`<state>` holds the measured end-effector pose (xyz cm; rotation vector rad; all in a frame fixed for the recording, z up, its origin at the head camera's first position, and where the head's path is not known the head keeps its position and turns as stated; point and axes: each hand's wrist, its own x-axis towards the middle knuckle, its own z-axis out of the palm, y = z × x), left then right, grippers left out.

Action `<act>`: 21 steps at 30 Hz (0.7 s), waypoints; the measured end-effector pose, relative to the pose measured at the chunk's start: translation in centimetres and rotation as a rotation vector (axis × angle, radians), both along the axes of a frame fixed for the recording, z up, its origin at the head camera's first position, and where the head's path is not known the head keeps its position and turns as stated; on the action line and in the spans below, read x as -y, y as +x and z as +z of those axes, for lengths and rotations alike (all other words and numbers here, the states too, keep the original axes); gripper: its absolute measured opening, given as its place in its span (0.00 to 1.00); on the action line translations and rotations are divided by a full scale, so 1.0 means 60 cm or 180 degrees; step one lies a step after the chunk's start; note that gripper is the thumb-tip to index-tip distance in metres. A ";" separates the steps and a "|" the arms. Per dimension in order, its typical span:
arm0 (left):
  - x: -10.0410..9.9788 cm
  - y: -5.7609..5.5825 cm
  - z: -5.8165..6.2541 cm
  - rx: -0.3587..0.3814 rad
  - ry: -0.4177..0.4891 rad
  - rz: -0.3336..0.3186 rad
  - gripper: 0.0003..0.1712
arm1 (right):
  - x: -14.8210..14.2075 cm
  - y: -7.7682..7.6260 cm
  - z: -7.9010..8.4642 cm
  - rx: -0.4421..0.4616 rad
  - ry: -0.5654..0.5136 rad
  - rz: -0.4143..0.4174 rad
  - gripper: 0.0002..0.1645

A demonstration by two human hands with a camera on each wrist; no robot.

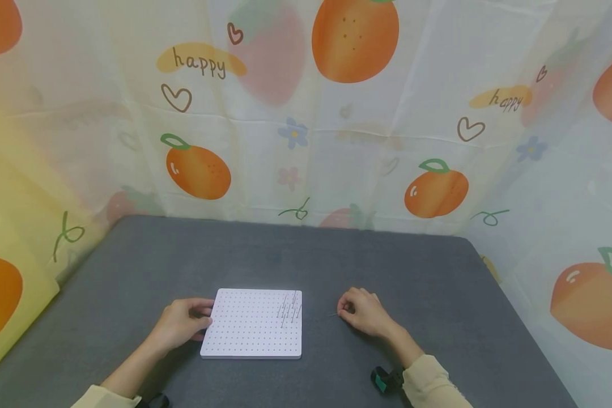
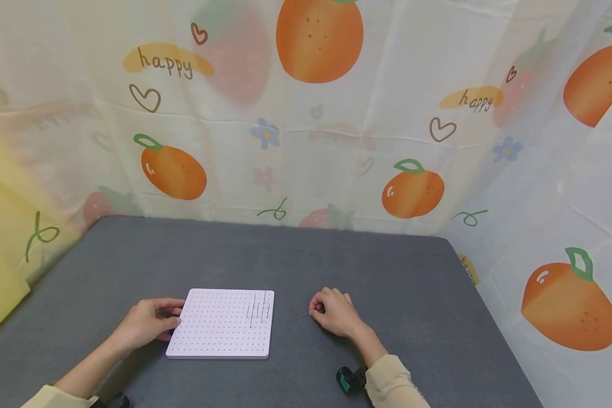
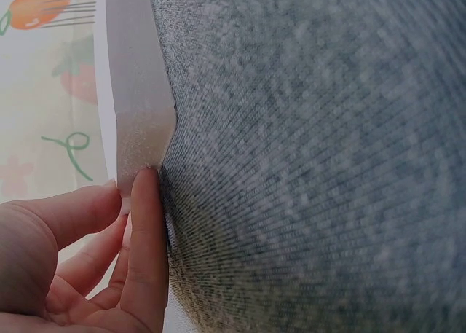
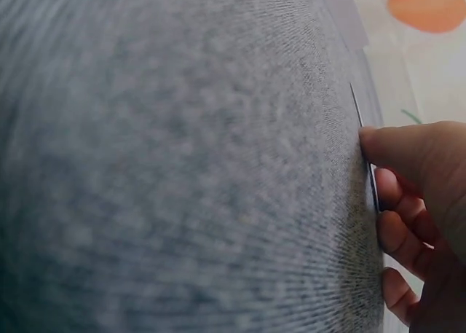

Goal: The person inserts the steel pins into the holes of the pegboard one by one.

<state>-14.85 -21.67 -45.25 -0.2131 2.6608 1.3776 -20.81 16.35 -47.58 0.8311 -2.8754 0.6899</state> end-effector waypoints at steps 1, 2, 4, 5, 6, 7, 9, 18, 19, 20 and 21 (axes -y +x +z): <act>0.000 0.000 0.000 -0.0008 0.0006 -0.0013 0.23 | 0.000 0.000 0.000 -0.0003 0.0006 -0.0002 0.07; 0.000 0.000 0.000 0.0000 0.0015 -0.0002 0.23 | 0.000 0.001 0.000 0.0001 0.0006 -0.0003 0.07; 0.000 0.000 0.000 -0.0004 0.0016 0.0000 0.23 | 0.001 0.002 0.000 0.0018 -0.0004 -0.0002 0.07; 0.000 0.000 0.000 -0.0006 0.0009 -0.0006 0.23 | 0.001 0.002 0.000 0.0029 -0.0022 0.0002 0.08; 0.000 0.000 0.000 -0.0006 -0.0001 -0.0011 0.23 | 0.002 0.003 0.001 0.0040 -0.0040 0.0008 0.08; 0.000 0.000 0.001 -0.0009 -0.0009 -0.0013 0.23 | 0.003 0.003 0.001 0.0058 -0.0061 0.0012 0.08; -0.001 0.000 0.002 0.0002 -0.0031 -0.0002 0.23 | 0.005 0.004 0.001 0.0089 -0.0089 0.0026 0.07; -0.002 0.001 0.001 -0.0011 -0.0004 0.0015 0.23 | 0.017 0.015 0.002 0.0052 -0.0242 0.0087 0.06; -0.001 0.001 0.001 -0.0015 0.0009 0.0013 0.23 | 0.019 0.016 0.003 0.0028 -0.0251 0.0087 0.05; -0.001 0.001 0.000 -0.0019 0.0012 0.0010 0.23 | 0.021 0.017 0.003 0.0011 -0.0267 0.0087 0.05; -0.001 0.001 0.000 -0.0024 0.0013 0.0006 0.23 | 0.023 0.018 0.005 0.0003 -0.0295 0.0087 0.05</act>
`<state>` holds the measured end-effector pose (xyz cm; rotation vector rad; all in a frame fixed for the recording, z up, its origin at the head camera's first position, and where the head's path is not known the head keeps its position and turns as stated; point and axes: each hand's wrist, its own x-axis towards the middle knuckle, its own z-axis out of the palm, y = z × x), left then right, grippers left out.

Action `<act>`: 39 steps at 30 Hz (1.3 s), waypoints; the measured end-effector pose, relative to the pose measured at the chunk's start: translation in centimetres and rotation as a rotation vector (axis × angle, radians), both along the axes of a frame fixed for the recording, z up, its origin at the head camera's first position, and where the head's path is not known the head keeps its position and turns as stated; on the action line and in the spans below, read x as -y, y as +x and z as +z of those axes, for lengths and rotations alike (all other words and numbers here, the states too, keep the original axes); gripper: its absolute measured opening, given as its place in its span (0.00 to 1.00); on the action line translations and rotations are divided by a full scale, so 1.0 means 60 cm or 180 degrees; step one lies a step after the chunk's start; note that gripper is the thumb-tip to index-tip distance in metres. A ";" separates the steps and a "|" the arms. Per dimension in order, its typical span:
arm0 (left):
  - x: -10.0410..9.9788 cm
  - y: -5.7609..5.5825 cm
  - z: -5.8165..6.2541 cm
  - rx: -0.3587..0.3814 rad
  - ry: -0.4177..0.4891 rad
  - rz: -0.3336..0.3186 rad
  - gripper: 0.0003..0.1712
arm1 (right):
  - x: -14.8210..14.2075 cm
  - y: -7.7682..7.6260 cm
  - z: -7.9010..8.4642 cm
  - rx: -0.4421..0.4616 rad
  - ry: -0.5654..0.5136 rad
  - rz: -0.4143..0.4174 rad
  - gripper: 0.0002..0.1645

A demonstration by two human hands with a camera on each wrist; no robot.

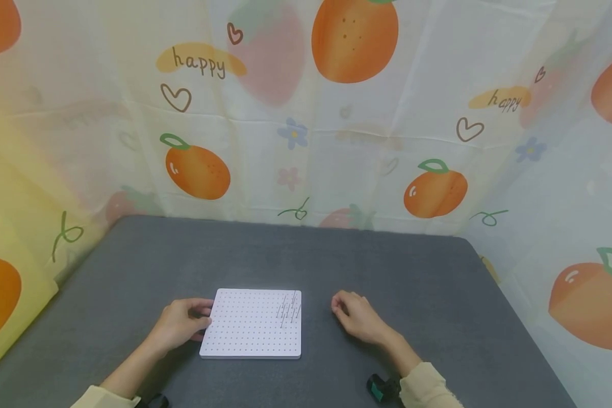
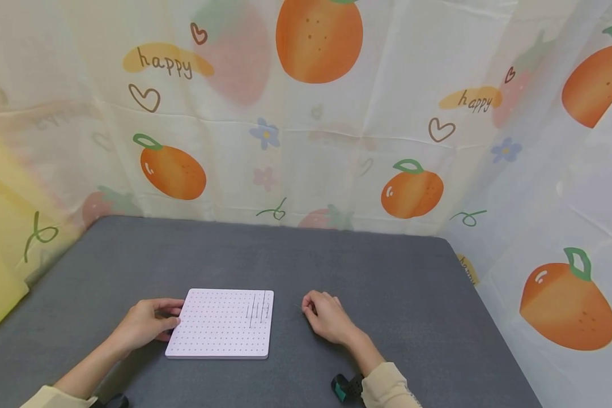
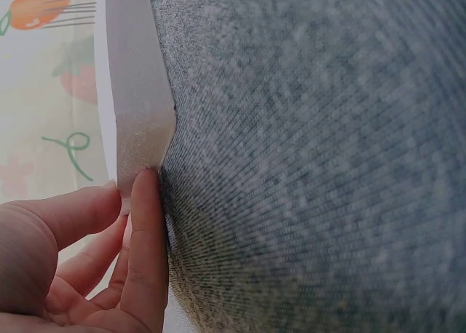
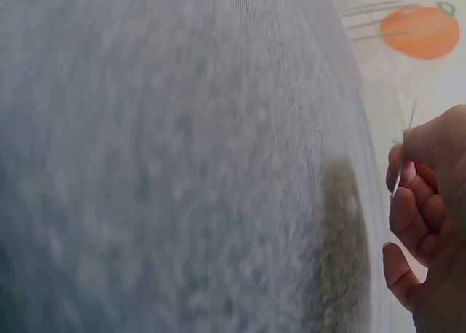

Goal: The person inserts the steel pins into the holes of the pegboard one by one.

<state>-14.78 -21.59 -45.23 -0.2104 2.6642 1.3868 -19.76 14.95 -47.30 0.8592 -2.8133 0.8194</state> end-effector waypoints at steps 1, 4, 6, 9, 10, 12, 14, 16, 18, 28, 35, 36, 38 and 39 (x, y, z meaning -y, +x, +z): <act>0.000 0.000 0.000 0.0006 0.0005 0.0012 0.23 | 0.002 0.001 0.001 -0.0013 -0.0030 0.0006 0.04; 0.000 -0.001 0.000 0.0013 -0.0011 -0.0001 0.23 | 0.008 0.005 0.004 -0.0022 -0.0138 0.0019 0.02; 0.001 -0.001 0.000 0.0021 -0.0029 -0.0002 0.23 | 0.012 0.008 0.006 -0.0060 -0.0224 0.0033 0.02; 0.001 -0.001 -0.001 0.0028 -0.0048 -0.0005 0.23 | 0.019 0.012 0.008 -0.0211 -0.0305 0.0089 0.06; 0.002 -0.001 -0.001 0.0024 -0.0058 -0.0010 0.23 | 0.022 0.013 0.009 -0.0258 -0.0334 0.0113 0.07; 0.002 -0.002 -0.001 0.0014 -0.0059 -0.0010 0.23 | 0.026 0.015 0.010 -0.0311 -0.0358 0.0131 0.09; 0.002 -0.002 -0.002 0.0005 -0.0052 -0.0014 0.23 | 0.030 0.017 0.010 -0.0293 -0.0392 0.0118 0.09; 0.001 -0.002 -0.002 -0.0002 -0.0042 -0.0013 0.22 | 0.034 0.019 0.010 -0.0212 -0.0431 0.0073 0.08; 0.001 -0.003 -0.002 -0.0001 -0.0031 -0.0012 0.22 | 0.039 0.020 0.011 -0.0136 -0.0461 0.0025 0.08; 0.001 -0.002 -0.001 0.0004 -0.0025 -0.0030 0.23 | 0.058 0.030 0.019 -0.0086 -0.0543 0.0159 0.06; 0.001 -0.001 0.000 0.0016 -0.0014 -0.0026 0.23 | 0.073 0.037 0.025 -0.0040 -0.0600 0.0161 0.06; 0.001 -0.001 0.000 0.0014 -0.0012 -0.0027 0.23 | 0.075 0.038 0.025 -0.0051 -0.0624 0.0182 0.06; 0.001 -0.001 0.000 0.0010 -0.0005 -0.0025 0.23 | 0.079 0.040 0.026 -0.0090 -0.0655 0.0213 0.05; 0.001 -0.001 0.000 0.0006 0.0000 -0.0023 0.23 | 0.081 0.040 0.027 -0.0111 -0.0669 0.0235 0.04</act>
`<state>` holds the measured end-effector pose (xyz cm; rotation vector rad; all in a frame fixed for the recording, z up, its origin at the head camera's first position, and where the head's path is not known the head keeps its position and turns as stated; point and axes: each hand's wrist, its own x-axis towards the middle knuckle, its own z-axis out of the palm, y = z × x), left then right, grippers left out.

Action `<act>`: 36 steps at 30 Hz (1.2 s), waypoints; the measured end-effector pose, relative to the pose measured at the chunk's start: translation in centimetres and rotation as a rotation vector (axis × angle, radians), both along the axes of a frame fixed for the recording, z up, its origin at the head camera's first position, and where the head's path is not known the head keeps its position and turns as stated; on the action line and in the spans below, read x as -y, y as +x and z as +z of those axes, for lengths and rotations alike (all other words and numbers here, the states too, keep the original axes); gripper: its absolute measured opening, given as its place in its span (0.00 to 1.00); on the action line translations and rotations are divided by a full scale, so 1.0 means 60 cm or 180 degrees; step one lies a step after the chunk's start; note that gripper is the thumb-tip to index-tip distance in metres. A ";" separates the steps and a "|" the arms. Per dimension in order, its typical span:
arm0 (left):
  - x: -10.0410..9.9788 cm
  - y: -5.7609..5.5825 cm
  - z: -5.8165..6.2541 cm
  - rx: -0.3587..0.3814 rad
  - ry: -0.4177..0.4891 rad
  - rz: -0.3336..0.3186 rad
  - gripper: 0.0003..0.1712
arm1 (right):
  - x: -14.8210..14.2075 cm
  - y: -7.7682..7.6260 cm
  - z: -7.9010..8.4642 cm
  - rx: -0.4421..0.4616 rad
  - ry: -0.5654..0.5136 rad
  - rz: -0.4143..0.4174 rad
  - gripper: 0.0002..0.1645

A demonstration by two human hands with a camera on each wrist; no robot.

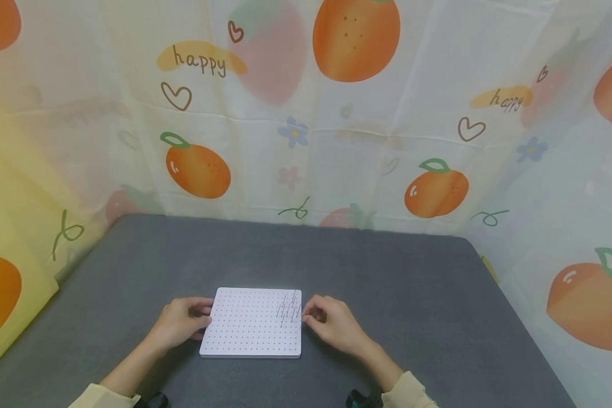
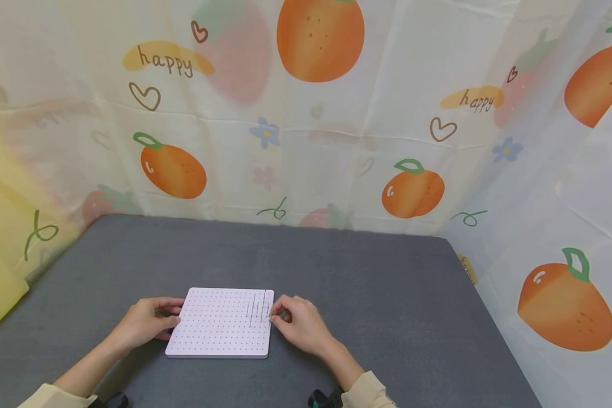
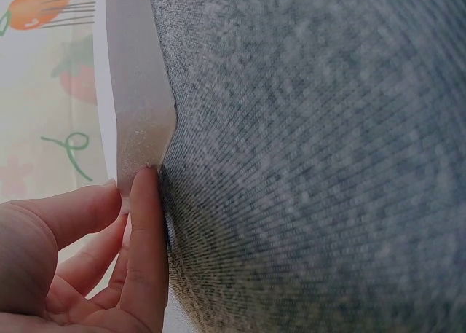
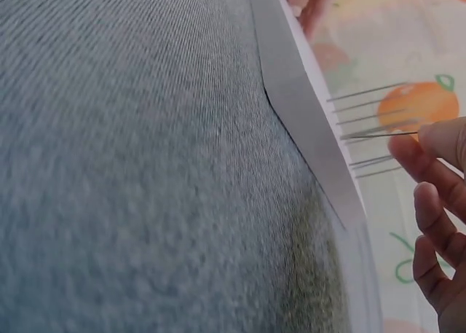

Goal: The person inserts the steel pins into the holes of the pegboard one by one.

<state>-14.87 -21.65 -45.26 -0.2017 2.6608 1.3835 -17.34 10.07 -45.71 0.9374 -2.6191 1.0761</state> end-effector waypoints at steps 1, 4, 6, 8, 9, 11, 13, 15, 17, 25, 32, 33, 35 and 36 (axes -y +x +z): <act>0.000 0.000 0.000 -0.0002 0.0001 0.0001 0.23 | 0.002 0.000 0.000 -0.0016 -0.0012 0.0021 0.03; 0.000 0.000 0.000 0.0000 0.0002 0.0002 0.23 | 0.006 0.001 -0.001 -0.0045 0.0013 0.0060 0.02; 0.000 0.000 0.000 0.0005 -0.0002 0.0003 0.22 | 0.009 0.002 -0.003 -0.0055 0.0044 0.0079 0.02; 0.000 0.001 0.000 0.0005 -0.0012 0.0004 0.22 | 0.011 0.002 -0.004 -0.0045 0.0072 0.0084 0.02; 0.000 0.001 0.000 -0.0002 -0.0018 0.0008 0.22 | 0.012 0.002 -0.004 -0.0039 0.0084 0.0088 0.02; -0.001 0.001 0.000 -0.0018 -0.0037 0.0011 0.22 | 0.014 0.002 -0.004 -0.0034 0.0083 0.0100 0.02; -0.001 0.001 0.000 -0.0032 -0.0055 0.0015 0.22 | 0.015 0.003 -0.003 -0.0023 0.0096 0.0116 0.02; -0.001 0.001 -0.001 -0.0041 -0.0066 0.0016 0.22 | 0.017 0.003 -0.002 -0.0029 0.0137 0.0121 0.02; -0.001 0.000 -0.001 -0.0036 -0.0065 0.0018 0.22 | 0.018 0.004 -0.002 -0.0051 0.0183 0.0117 0.02; -0.001 0.001 -0.001 -0.0030 -0.0041 0.0006 0.23 | 0.021 0.007 -0.005 -0.0110 0.0362 0.0145 0.04; -0.002 0.001 -0.002 -0.0018 -0.0054 0.0013 0.23 | 0.024 0.007 -0.005 -0.0148 0.0406 0.0138 0.03; -0.002 0.001 -0.002 -0.0017 -0.0052 0.0012 0.23 | 0.025 0.007 -0.005 -0.0143 0.0406 0.0136 0.03; -0.002 0.001 -0.002 -0.0009 -0.0046 0.0019 0.23 | 0.025 0.007 -0.005 -0.0124 0.0403 0.0135 0.02; -0.002 0.001 -0.002 -0.0006 -0.0044 0.0023 0.23 | 0.025 0.006 -0.005 -0.0109 0.0408 0.0131 0.02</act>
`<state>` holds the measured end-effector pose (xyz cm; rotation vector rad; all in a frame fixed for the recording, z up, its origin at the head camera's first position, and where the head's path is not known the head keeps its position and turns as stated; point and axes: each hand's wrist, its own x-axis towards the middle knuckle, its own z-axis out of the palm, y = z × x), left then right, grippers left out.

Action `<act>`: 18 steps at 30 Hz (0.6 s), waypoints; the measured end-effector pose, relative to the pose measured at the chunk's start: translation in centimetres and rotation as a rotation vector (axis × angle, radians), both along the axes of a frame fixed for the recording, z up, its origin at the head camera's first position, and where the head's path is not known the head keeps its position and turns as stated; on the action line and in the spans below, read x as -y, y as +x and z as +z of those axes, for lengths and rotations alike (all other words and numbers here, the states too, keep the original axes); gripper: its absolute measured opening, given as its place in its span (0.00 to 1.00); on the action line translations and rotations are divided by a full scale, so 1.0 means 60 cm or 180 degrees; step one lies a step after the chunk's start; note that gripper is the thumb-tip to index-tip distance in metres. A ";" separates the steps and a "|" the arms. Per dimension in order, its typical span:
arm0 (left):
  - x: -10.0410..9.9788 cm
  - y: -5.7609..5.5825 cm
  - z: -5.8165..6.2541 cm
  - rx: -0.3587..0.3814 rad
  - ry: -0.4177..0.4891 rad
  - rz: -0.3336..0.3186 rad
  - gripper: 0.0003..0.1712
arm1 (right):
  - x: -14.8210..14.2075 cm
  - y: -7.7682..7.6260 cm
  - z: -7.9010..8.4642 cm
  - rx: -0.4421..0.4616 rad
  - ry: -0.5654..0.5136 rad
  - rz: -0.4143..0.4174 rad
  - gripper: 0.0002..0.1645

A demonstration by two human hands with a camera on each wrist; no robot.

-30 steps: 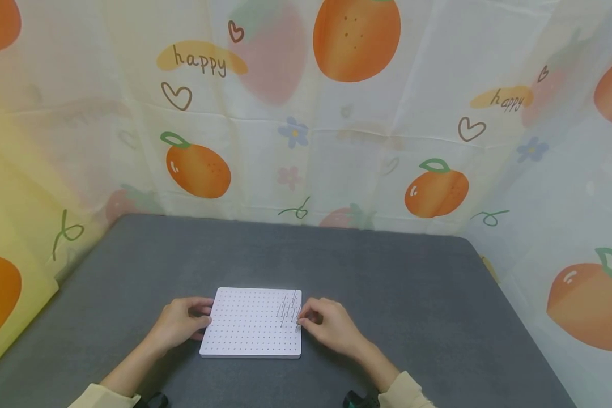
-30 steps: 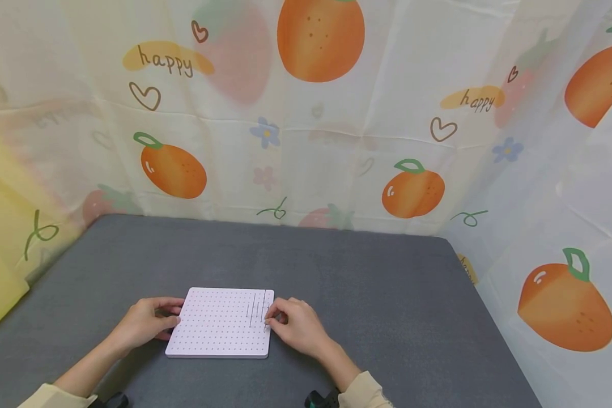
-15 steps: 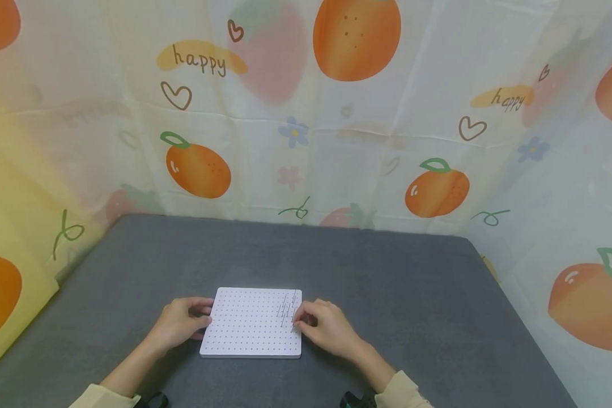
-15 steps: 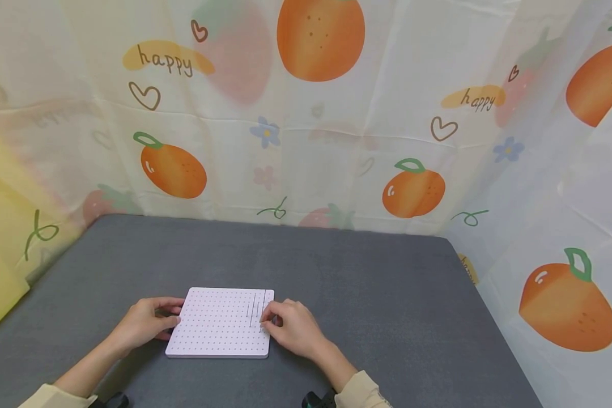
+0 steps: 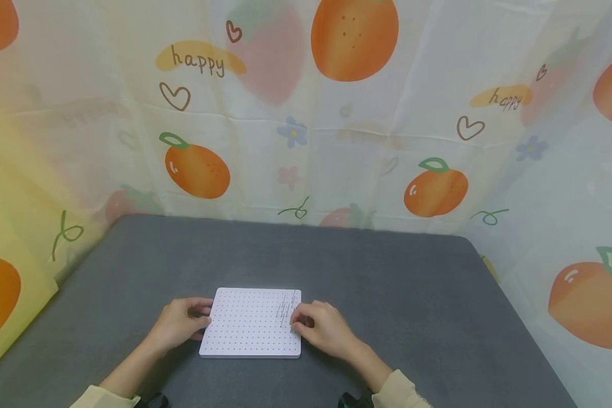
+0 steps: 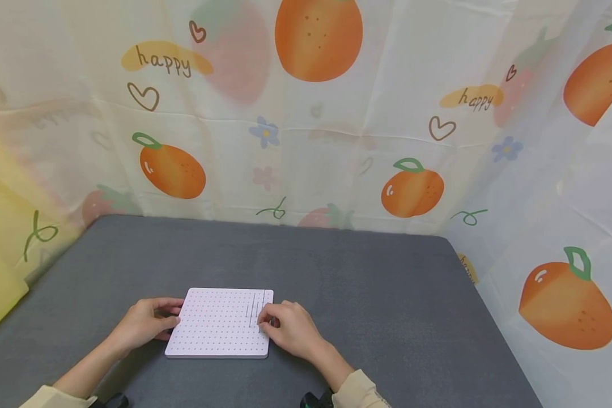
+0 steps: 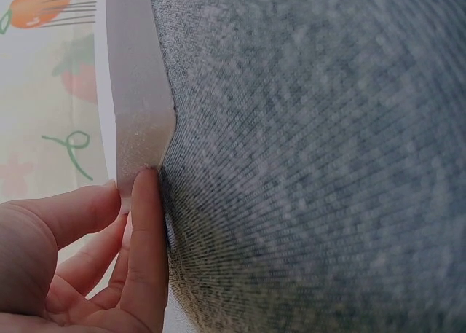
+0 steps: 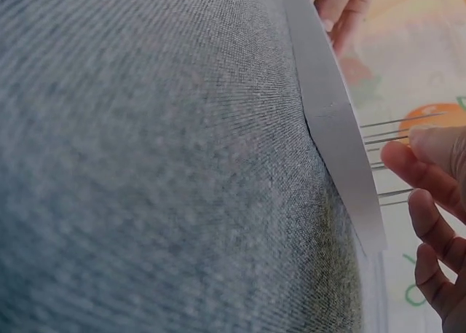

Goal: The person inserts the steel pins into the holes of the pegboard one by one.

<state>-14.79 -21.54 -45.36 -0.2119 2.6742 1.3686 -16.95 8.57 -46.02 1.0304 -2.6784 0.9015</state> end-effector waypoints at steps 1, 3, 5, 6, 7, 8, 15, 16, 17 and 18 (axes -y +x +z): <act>0.001 0.000 0.000 -0.0005 -0.0003 0.0000 0.23 | 0.000 0.000 0.000 0.0008 0.0001 -0.0001 0.02; 0.002 0.001 0.000 -0.0008 -0.0014 0.0001 0.23 | 0.001 -0.001 -0.002 0.0012 0.0008 0.0002 0.03; 0.003 0.002 0.000 -0.0028 -0.0030 -0.0014 0.23 | 0.002 -0.001 -0.003 0.0010 0.0025 0.0004 0.03; 0.005 0.002 0.000 -0.0041 -0.0030 -0.0020 0.22 | 0.002 -0.001 -0.003 0.0008 0.0035 0.0013 0.04; 0.006 0.001 0.000 -0.0057 -0.0033 -0.0033 0.22 | 0.003 -0.001 -0.004 0.0003 0.0042 0.0025 0.04; 0.006 0.001 0.000 -0.0062 -0.0034 -0.0048 0.23 | 0.003 -0.002 -0.005 0.0000 0.0048 0.0035 0.04; 0.017 -0.003 0.011 0.0002 0.0059 -0.0238 0.23 | -0.004 -0.003 -0.014 0.0004 -0.0056 0.0053 0.05; 0.019 -0.004 0.014 0.0009 0.0073 -0.0281 0.24 | -0.007 -0.003 -0.015 0.0010 -0.0072 0.0041 0.05; 0.021 -0.004 0.017 0.0014 0.0077 -0.0316 0.24 | -0.011 -0.005 -0.017 0.0015 -0.0084 0.0031 0.05; 0.023 -0.004 0.019 0.0008 0.0078 -0.0354 0.24 | -0.015 -0.005 -0.017 0.0016 -0.0091 0.0013 0.05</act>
